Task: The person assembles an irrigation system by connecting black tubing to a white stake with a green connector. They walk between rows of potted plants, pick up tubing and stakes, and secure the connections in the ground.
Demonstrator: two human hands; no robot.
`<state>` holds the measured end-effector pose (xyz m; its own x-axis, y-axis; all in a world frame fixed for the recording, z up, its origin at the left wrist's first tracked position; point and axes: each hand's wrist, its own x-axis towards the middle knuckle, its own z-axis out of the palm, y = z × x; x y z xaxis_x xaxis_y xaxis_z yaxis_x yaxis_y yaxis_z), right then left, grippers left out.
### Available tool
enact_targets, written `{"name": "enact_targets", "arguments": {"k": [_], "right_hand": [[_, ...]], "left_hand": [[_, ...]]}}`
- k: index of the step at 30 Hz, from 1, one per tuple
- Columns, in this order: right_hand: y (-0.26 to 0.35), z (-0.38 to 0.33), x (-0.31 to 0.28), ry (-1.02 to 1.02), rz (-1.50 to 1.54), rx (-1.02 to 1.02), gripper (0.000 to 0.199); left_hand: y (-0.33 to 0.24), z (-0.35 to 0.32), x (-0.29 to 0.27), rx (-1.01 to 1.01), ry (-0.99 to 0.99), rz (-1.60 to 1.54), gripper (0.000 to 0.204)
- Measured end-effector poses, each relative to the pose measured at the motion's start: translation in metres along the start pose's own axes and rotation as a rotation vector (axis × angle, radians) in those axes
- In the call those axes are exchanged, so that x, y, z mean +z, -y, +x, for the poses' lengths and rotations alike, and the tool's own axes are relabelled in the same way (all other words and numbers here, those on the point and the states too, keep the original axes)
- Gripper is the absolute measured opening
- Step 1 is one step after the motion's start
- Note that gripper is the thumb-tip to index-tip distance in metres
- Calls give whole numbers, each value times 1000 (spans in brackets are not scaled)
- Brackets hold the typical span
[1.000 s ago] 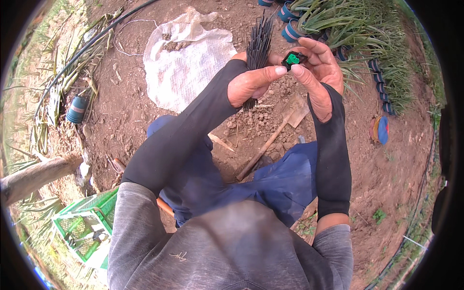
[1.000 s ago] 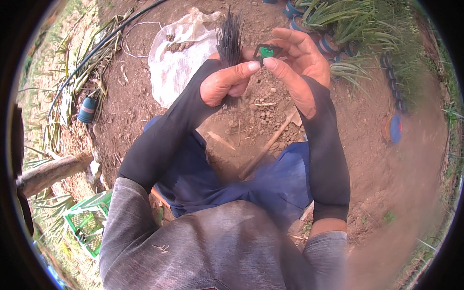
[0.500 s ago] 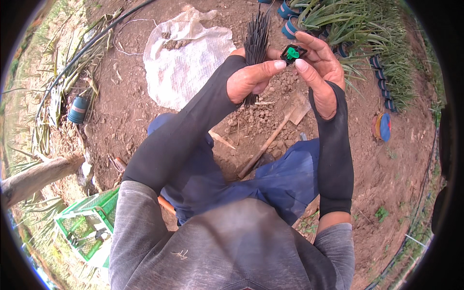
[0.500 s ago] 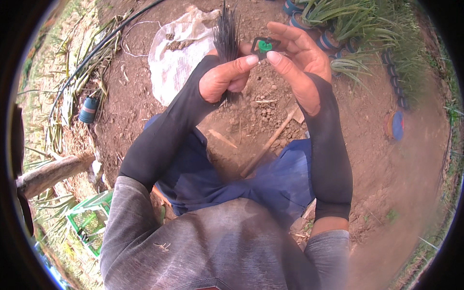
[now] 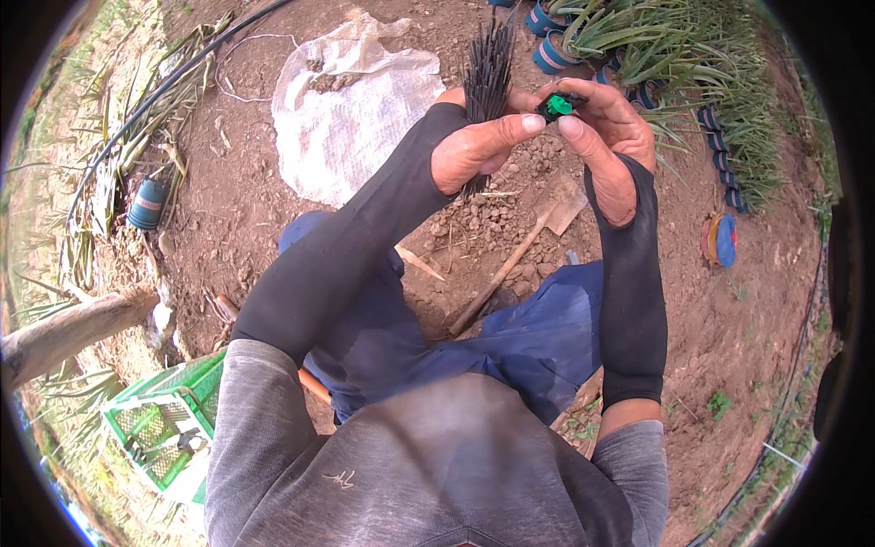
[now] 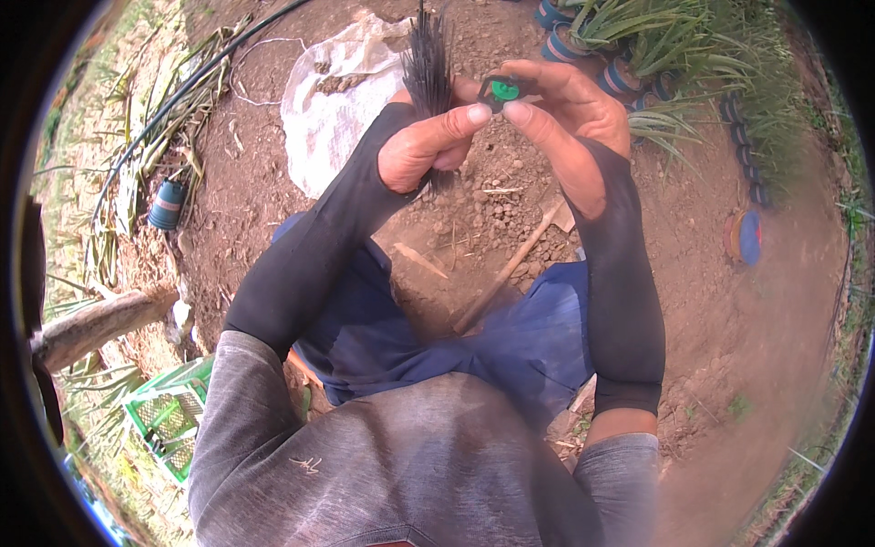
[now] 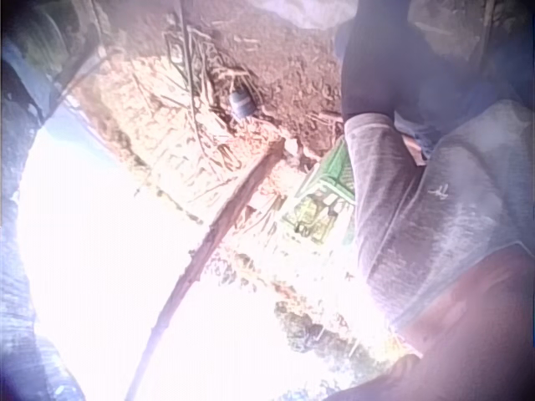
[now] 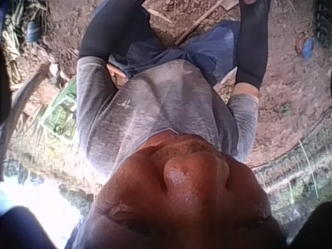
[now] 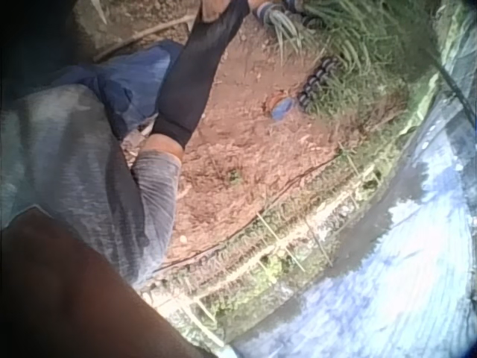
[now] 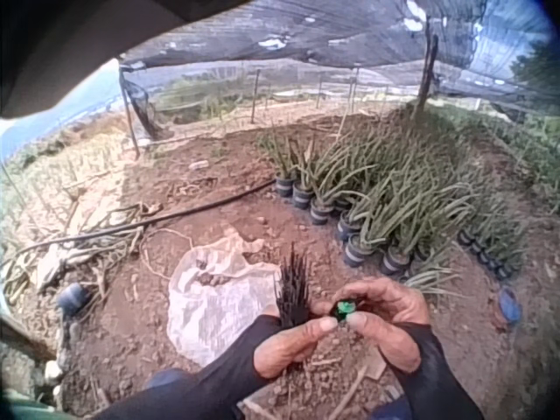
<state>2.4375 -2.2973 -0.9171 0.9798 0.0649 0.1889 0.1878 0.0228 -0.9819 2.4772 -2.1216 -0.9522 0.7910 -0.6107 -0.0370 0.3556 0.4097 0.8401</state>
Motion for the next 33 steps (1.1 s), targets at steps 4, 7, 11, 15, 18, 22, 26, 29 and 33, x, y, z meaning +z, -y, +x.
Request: {"name": "enact_targets", "arguments": {"k": [4,7,11,15,18,22,26,29,33], "right_hand": [[5,-1,2,11,40,1,27],[5,-2,1,-3,40,11,25],[7,-4,1,-25,21,30,24],[6,-4,-1,-18,-7,-21,24],[7,-3,0,4,25,-17,23],[1,-2,-4,43,22,-88,21],[0,-2,-5,45,26,-76,19],[3,-2,-6,21,-31,-31,20],[1,-3,-3,-10,-26,-25,21]], "left_hand": [[-4,-1,2,-1,-24,41,28],[-5,-1,2,-7,-15,78,29],[-6,-2,3,0,-22,130,33],[-3,-3,3,48,-43,213,28],[-4,-4,2,31,-51,205,29],[-5,-3,3,15,-33,171,31],[-5,-3,5,23,-41,170,32],[-4,-2,6,21,-44,161,30],[-1,-2,5,29,-60,152,28]]}}
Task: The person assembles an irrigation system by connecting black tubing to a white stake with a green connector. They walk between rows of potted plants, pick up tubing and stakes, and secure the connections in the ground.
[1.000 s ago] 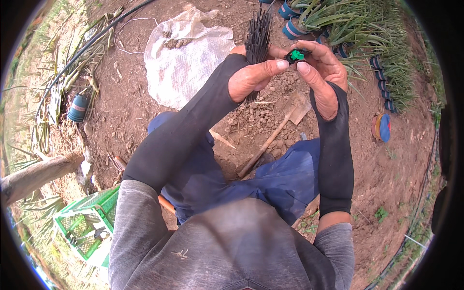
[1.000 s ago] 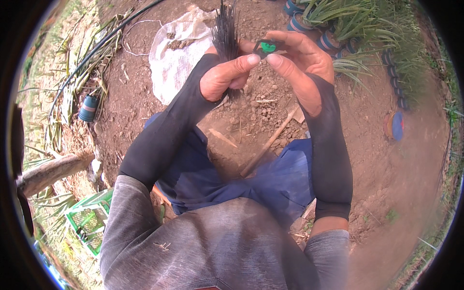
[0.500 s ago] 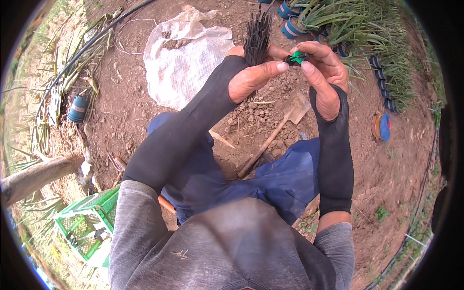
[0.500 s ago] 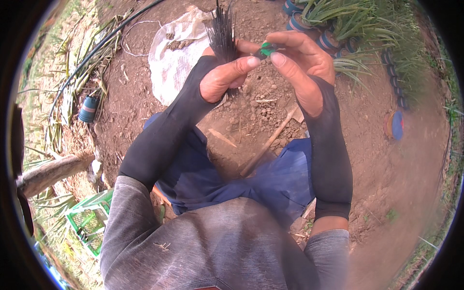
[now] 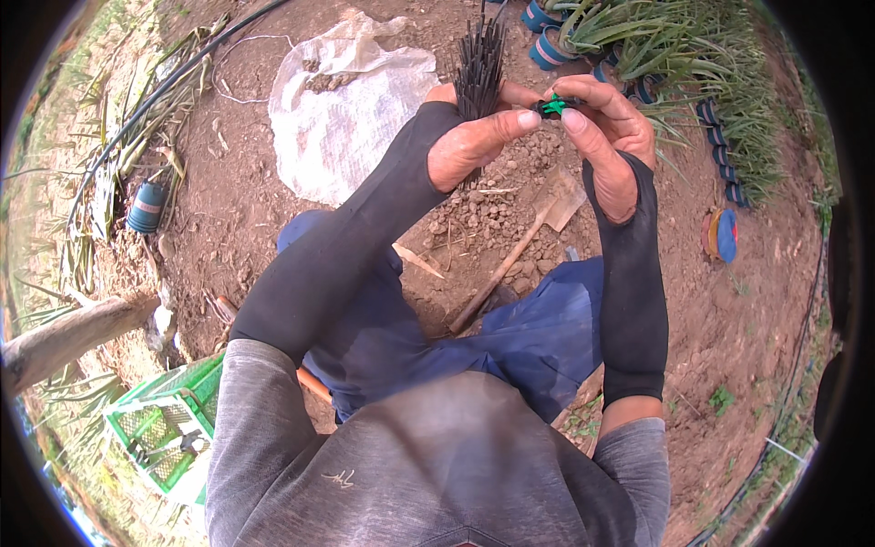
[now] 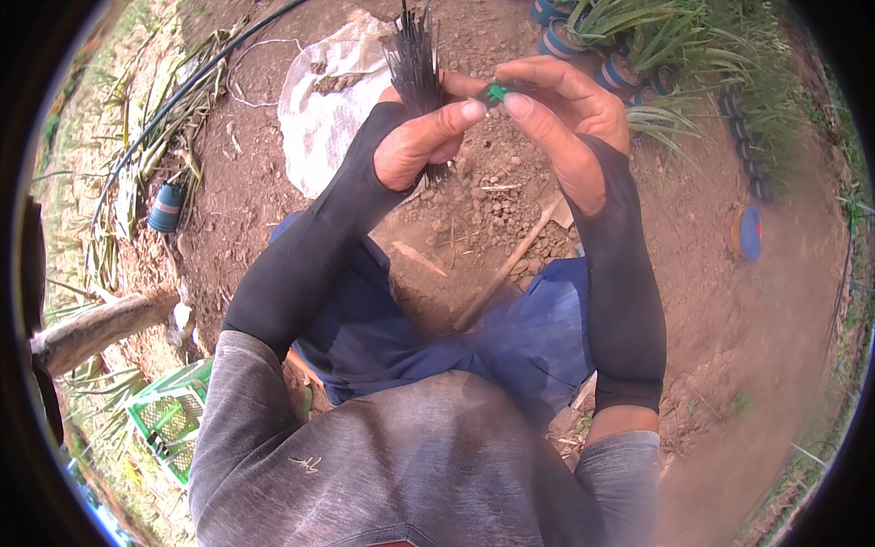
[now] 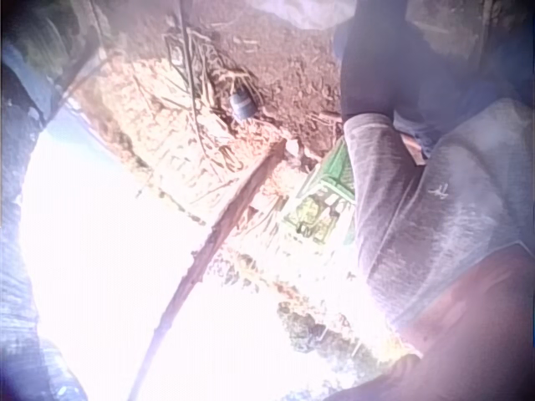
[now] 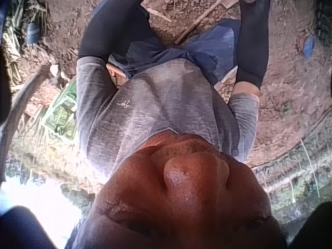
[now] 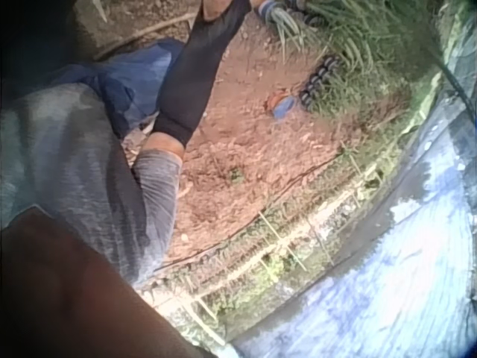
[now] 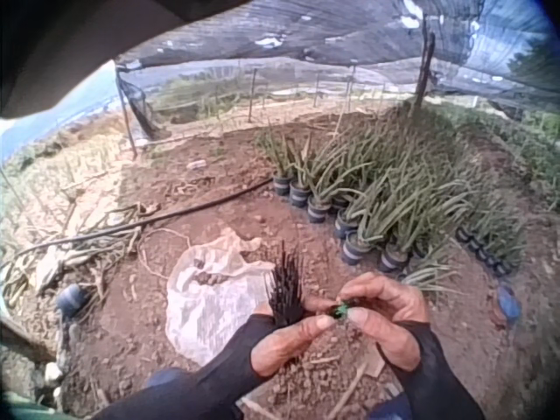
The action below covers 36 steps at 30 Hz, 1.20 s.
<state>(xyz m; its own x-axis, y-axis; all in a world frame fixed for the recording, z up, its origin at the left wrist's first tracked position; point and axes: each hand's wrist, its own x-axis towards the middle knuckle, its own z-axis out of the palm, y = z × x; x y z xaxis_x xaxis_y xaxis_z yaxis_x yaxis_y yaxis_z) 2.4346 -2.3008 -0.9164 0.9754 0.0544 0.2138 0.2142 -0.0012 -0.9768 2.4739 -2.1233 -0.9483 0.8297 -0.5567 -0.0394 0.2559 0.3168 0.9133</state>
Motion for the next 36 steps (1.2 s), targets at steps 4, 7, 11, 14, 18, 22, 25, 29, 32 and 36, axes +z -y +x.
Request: {"name": "enact_targets", "arguments": {"k": [4,7,11,14,18,22,25,29,32,36], "right_hand": [[-2,0,1,-9,6,-8,21],[-1,0,1,-2,12,2,21],[-1,1,-2,27,-5,0,21],[-1,1,-2,17,-30,6,21],[-3,1,1,-9,18,51,21],[-3,1,2,-22,39,70,20],[-4,3,0,-26,25,105,20],[-5,2,0,-57,3,140,20],[-2,0,1,-65,-1,146,20],[-3,2,-2,-31,-14,200,18]], "left_hand": [[1,0,-2,21,3,14,26],[0,0,-2,10,16,5,26],[1,0,-1,-14,21,-31,26],[0,0,-1,-23,4,-9,26],[3,1,0,-12,-16,-27,25],[3,1,2,-3,-59,32,25],[7,2,2,42,-100,101,24],[7,2,3,53,-135,158,25],[12,3,3,62,-104,147,26],[9,0,0,83,-107,267,25]]}}
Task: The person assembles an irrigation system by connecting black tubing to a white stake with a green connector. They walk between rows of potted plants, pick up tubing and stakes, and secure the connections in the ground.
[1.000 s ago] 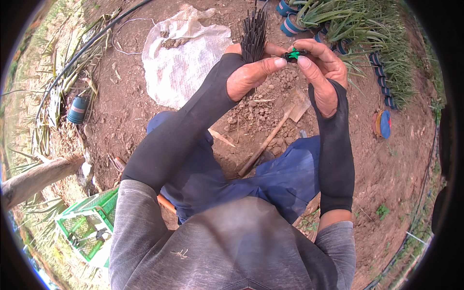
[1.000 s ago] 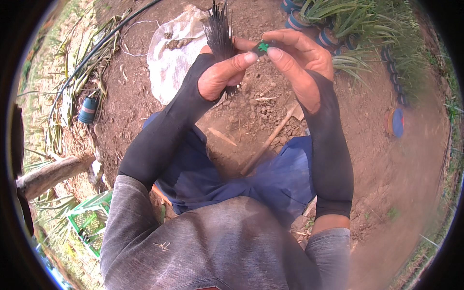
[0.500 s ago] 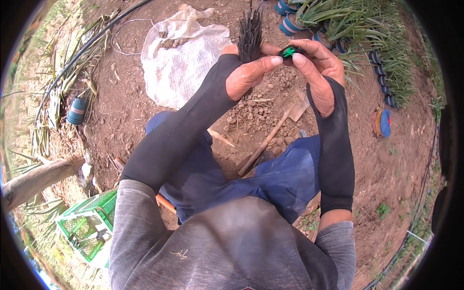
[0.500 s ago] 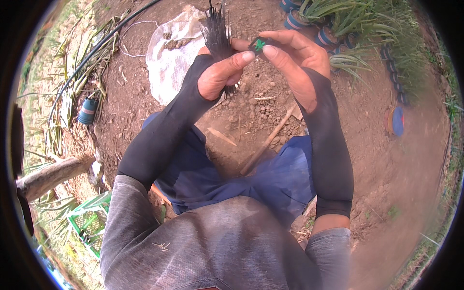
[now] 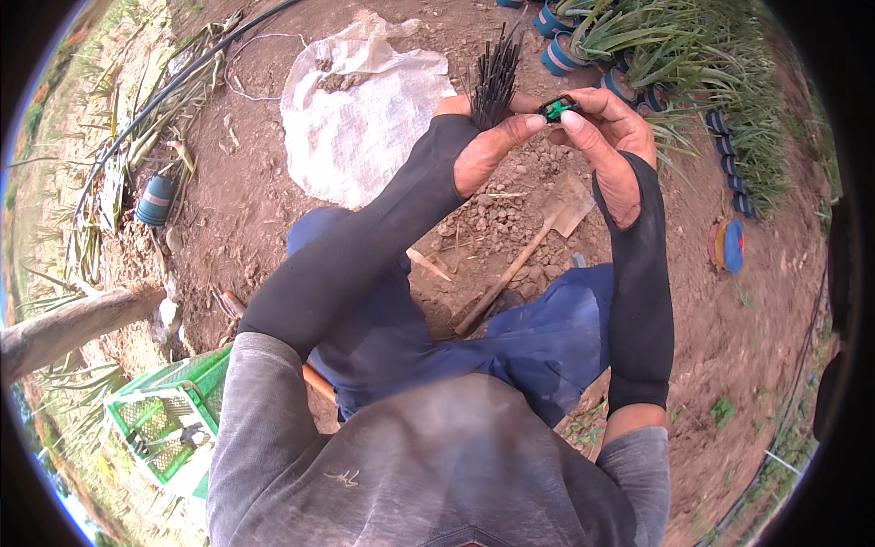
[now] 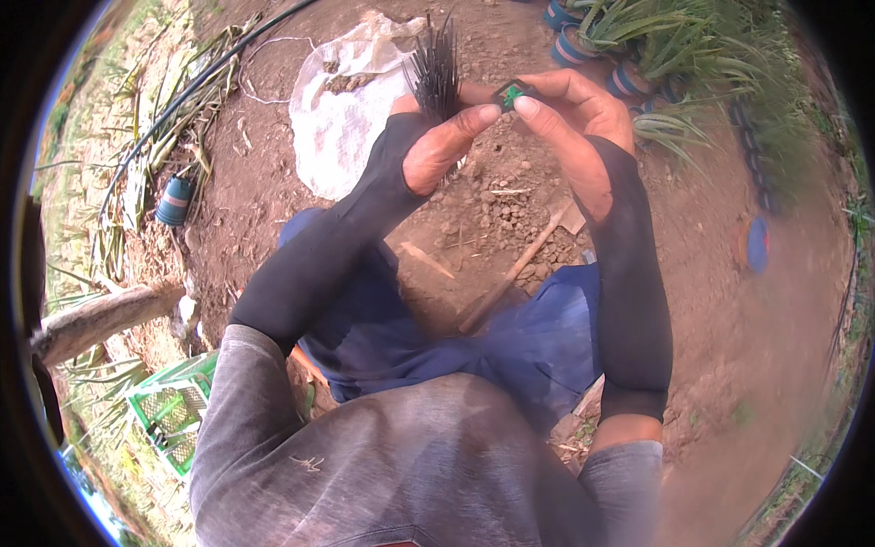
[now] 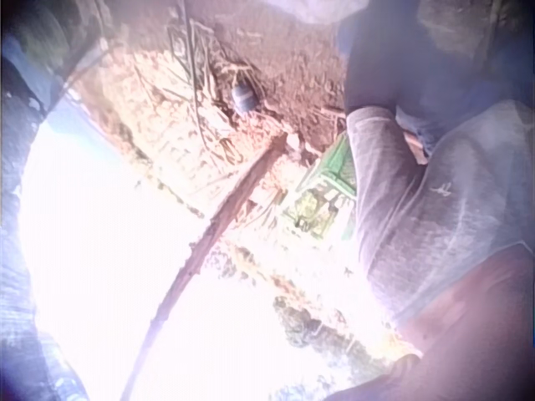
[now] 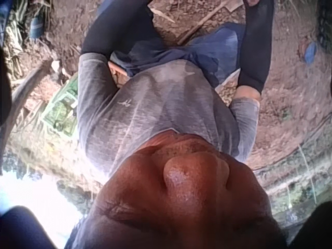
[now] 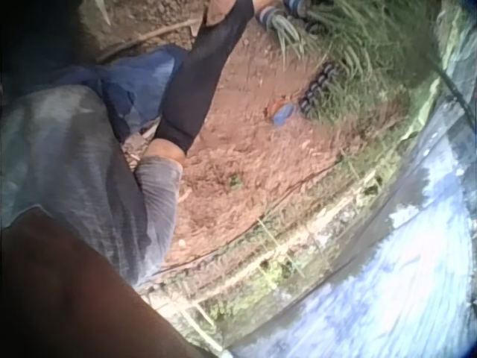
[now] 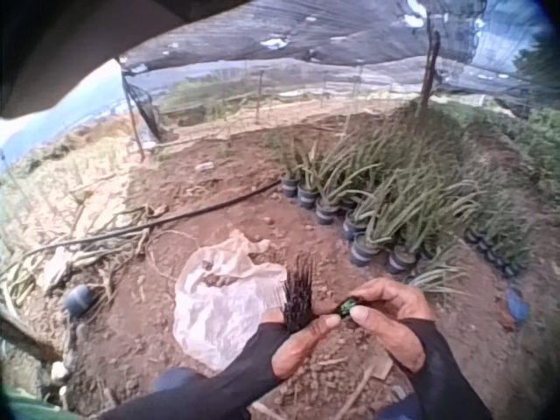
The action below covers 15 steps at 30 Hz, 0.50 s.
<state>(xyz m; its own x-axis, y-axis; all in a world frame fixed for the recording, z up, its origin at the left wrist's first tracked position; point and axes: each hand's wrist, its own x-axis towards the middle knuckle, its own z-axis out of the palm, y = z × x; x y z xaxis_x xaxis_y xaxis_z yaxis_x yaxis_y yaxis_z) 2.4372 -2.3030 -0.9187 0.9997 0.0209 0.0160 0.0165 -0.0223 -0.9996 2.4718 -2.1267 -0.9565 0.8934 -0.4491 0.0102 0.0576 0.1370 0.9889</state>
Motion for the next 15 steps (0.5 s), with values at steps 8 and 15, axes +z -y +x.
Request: {"name": "enact_targets", "arguments": {"k": [8,15], "right_hand": [[-4,2,-4,4,-9,-39,15],[-12,0,2,-80,36,1,16]], "left_hand": [[-9,-6,6,-51,-85,83,25],[-9,-7,11,15,-146,97,31]]}}
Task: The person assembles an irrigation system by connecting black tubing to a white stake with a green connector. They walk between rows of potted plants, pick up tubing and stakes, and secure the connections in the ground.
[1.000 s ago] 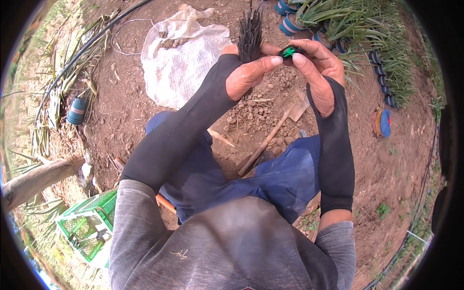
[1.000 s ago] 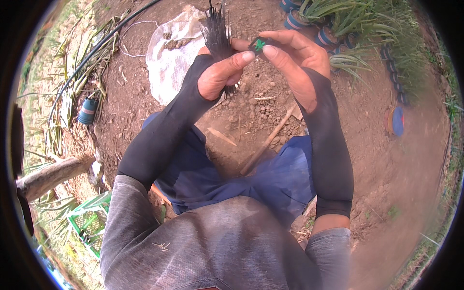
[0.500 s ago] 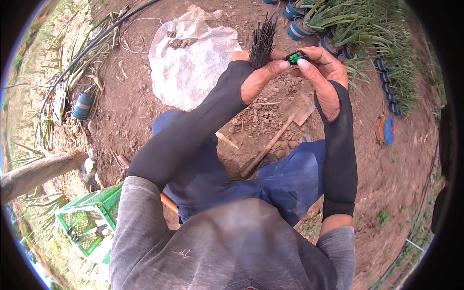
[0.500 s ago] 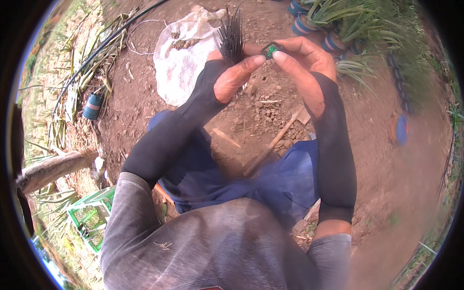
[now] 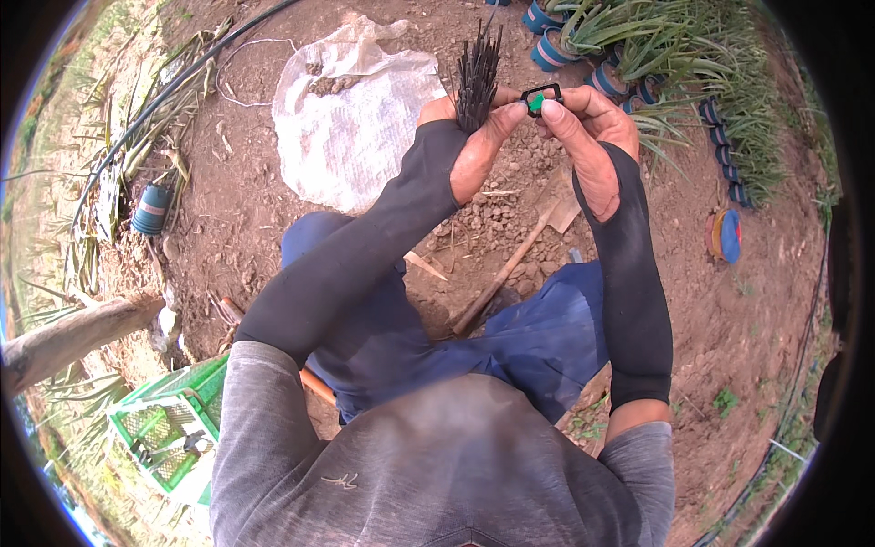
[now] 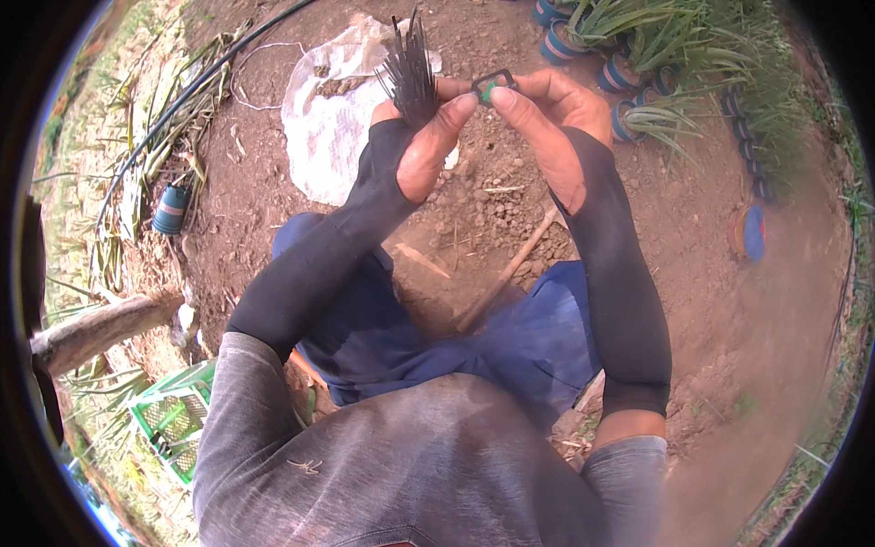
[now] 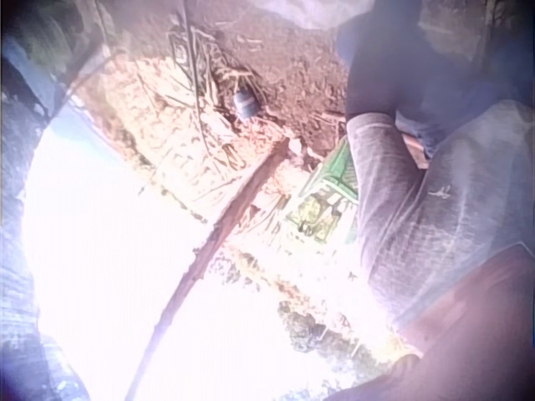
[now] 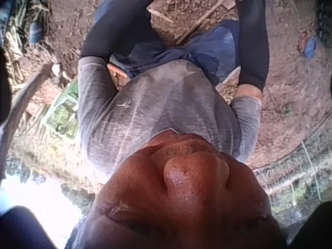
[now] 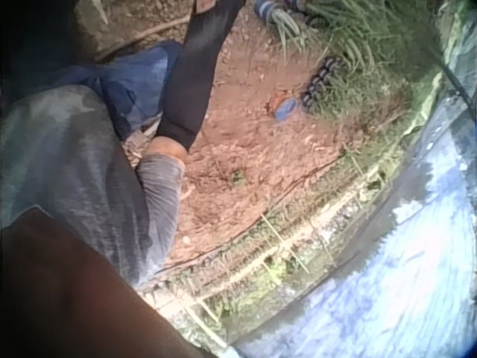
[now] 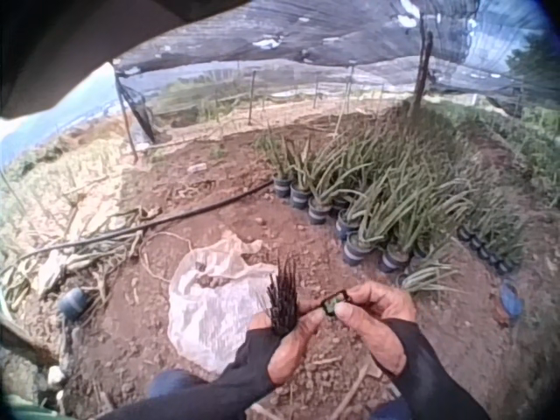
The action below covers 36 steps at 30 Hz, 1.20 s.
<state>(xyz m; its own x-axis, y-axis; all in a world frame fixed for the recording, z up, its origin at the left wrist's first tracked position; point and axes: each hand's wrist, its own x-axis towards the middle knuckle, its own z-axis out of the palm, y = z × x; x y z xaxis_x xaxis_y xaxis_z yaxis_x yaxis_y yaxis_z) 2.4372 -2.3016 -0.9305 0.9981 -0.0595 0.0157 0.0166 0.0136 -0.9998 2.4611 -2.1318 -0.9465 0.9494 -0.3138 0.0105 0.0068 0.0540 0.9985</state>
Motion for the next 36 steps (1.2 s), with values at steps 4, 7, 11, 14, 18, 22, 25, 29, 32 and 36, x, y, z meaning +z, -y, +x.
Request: {"name": "enact_targets", "arguments": {"k": [4,7,11,14,18,22,25,29,32,36], "right_hand": [[0,1,7,11,106,-70,16],[-1,3,12,-7,70,-99,16],[2,4,16,-20,90,-117,17],[13,-3,3,-95,89,-110,17],[-10,9,9,31,357,-130,14],[-10,11,-4,114,183,-155,15],[-6,-3,-15,109,149,-201,15],[-20,-4,-16,51,186,-177,16],[-24,-1,-14,-28,141,-183,15],[-28,0,-21,-49,147,-176,14]], "left_hand": [[9,4,-6,-4,20,-49,36],[11,4,-12,-42,20,-50,37],[15,8,-13,-30,26,-105,38],[-5,12,0,-145,123,-78,36],[10,6,6,-81,18,-273,22],[22,9,10,-106,74,-354,20],[38,9,9,-70,154,-337,20],[44,13,13,-178,167,-401,22],[70,27,5,-252,224,-511,22],[74,34,9,-235,380,-495,18]]}}
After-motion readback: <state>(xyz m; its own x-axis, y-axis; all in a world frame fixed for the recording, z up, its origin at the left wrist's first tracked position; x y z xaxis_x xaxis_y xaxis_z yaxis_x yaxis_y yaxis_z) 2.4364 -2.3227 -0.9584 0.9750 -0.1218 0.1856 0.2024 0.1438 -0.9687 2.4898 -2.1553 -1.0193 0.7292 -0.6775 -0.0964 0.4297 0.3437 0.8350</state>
